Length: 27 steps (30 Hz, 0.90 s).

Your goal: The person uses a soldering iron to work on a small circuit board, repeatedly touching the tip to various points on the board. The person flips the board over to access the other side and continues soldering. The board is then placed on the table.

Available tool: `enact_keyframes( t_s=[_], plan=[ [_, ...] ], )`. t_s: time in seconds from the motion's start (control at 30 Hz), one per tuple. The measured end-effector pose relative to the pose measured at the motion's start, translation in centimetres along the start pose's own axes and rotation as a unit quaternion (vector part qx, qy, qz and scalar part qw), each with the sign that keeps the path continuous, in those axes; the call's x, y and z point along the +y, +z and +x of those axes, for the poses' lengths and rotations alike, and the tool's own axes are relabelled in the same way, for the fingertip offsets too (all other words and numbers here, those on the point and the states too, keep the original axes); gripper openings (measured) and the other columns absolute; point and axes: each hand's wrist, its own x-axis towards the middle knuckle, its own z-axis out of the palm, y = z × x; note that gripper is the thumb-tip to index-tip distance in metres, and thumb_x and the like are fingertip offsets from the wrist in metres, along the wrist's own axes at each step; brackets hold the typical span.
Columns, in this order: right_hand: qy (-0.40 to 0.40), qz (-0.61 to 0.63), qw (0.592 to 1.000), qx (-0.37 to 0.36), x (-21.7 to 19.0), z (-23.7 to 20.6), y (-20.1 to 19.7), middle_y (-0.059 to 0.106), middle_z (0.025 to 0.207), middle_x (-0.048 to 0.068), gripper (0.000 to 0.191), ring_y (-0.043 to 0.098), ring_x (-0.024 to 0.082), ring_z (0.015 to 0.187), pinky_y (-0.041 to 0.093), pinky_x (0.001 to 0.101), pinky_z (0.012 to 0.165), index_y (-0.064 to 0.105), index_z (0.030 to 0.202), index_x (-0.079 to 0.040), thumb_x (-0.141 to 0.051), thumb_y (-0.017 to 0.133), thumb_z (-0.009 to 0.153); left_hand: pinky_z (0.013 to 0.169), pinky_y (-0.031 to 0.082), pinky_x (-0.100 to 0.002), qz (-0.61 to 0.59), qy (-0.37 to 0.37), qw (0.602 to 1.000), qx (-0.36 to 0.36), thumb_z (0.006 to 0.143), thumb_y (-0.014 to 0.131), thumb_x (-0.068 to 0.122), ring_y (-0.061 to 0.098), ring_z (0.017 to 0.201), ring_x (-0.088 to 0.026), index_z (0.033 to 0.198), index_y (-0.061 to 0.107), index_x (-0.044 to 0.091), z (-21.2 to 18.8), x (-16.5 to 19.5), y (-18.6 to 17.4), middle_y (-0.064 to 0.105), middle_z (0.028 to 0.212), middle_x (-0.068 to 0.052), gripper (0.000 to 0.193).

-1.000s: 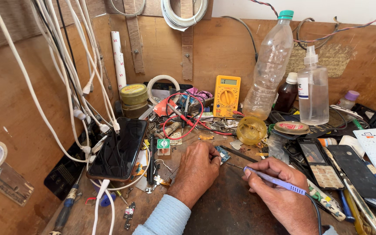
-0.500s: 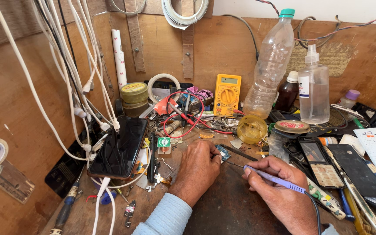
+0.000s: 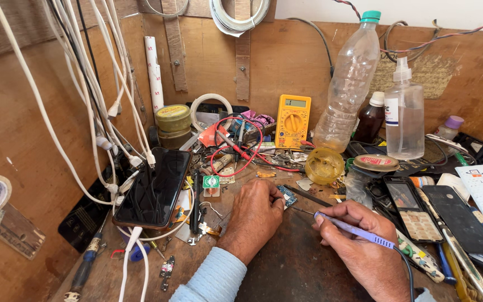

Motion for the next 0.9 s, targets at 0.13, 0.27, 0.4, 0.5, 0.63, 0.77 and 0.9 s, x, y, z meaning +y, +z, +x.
enact_keyframes(
  t_s=[0.13, 0.27, 0.4, 0.5, 0.63, 0.77, 0.9],
  plan=[
    [0.008, -0.014, 1.000, 0.003, -0.25, -0.09, 0.08, 0.082, 0.079, 0.009, 0.019, 0.073, 0.010, 0.067, 0.058, 0.0252, 0.062, 0.078, 0.098, 0.000, -0.011, 0.078, 0.083, 0.082, 0.057, -0.044, -0.002, -0.002, 1.000, -0.004, 0.081, 0.074, 0.008, 0.074, 0.088, -0.033, 0.086, 0.076, 0.001, 0.00, -0.04, 0.07, 0.075, 0.090, -0.018, 0.009],
    [0.009, -0.014, 1.000, 0.006, -0.57, -0.16, 0.10, 0.082, 0.079, 0.008, 0.019, 0.073, 0.010, 0.066, 0.058, 0.0251, 0.062, 0.078, 0.098, 0.000, -0.011, 0.079, 0.083, 0.082, 0.057, -0.044, -0.002, -0.003, 1.000, -0.006, 0.081, 0.074, 0.008, 0.074, 0.088, -0.033, 0.086, 0.076, 0.001, 0.00, -0.04, 0.02, 0.075, 0.090, -0.018, 0.009],
    [0.009, -0.009, 1.000, 0.006, -0.68, -0.27, 0.16, 0.081, 0.078, 0.008, 0.019, 0.072, 0.010, 0.066, 0.058, 0.0250, 0.061, 0.078, 0.097, 0.000, -0.010, 0.078, 0.082, 0.081, 0.057, -0.044, -0.005, 0.006, 1.000, 0.007, 0.081, 0.075, 0.008, 0.074, 0.088, -0.033, 0.086, 0.076, 0.001, -0.07, -0.01, 0.08, 0.075, 0.089, -0.018, 0.009],
    [0.018, -0.006, 1.000, 0.004, -0.57, -0.26, 0.16, 0.081, 0.079, 0.008, 0.019, 0.073, 0.010, 0.067, 0.059, 0.0249, 0.062, 0.078, 0.098, 0.000, -0.010, 0.077, 0.082, 0.081, 0.058, -0.043, -0.006, -0.002, 1.000, 0.004, 0.080, 0.075, 0.008, 0.074, 0.088, -0.033, 0.086, 0.075, 0.000, -0.07, -0.02, 0.12, 0.075, 0.089, -0.018, 0.009],
    [0.007, 0.019, 1.000, -0.003, -0.28, -0.14, 0.08, 0.082, 0.082, 0.008, 0.018, 0.073, 0.010, 0.068, 0.061, 0.0250, 0.062, 0.077, 0.099, 0.000, -0.009, 0.076, 0.083, 0.080, 0.058, -0.043, -0.006, 0.000, 1.000, 0.001, 0.081, 0.075, 0.008, 0.075, 0.087, -0.032, 0.086, 0.075, 0.000, 0.01, -0.12, 0.12, 0.075, 0.088, -0.018, 0.009],
    [0.001, 0.025, 1.000, -0.003, -0.16, -0.11, 0.00, 0.082, 0.083, 0.008, 0.018, 0.074, 0.010, 0.069, 0.062, 0.0251, 0.063, 0.076, 0.099, 0.000, -0.009, 0.075, 0.083, 0.079, 0.058, -0.044, -0.010, 0.006, 1.000, 0.011, 0.081, 0.075, 0.008, 0.074, 0.086, -0.033, 0.085, 0.075, 0.000, -0.06, -0.16, 0.22, 0.075, 0.087, -0.018, 0.009],
    [0.014, 0.007, 1.000, -0.001, -0.33, -0.14, 0.03, 0.082, 0.081, 0.008, 0.018, 0.073, 0.011, 0.068, 0.060, 0.0256, 0.062, 0.077, 0.098, 0.000, -0.009, 0.076, 0.083, 0.079, 0.058, -0.043, -0.013, 0.004, 1.000, 0.011, 0.081, 0.075, 0.009, 0.075, 0.085, -0.032, 0.086, 0.075, 0.000, -0.12, -0.19, 0.24, 0.075, 0.087, -0.018, 0.010]
  ],
)
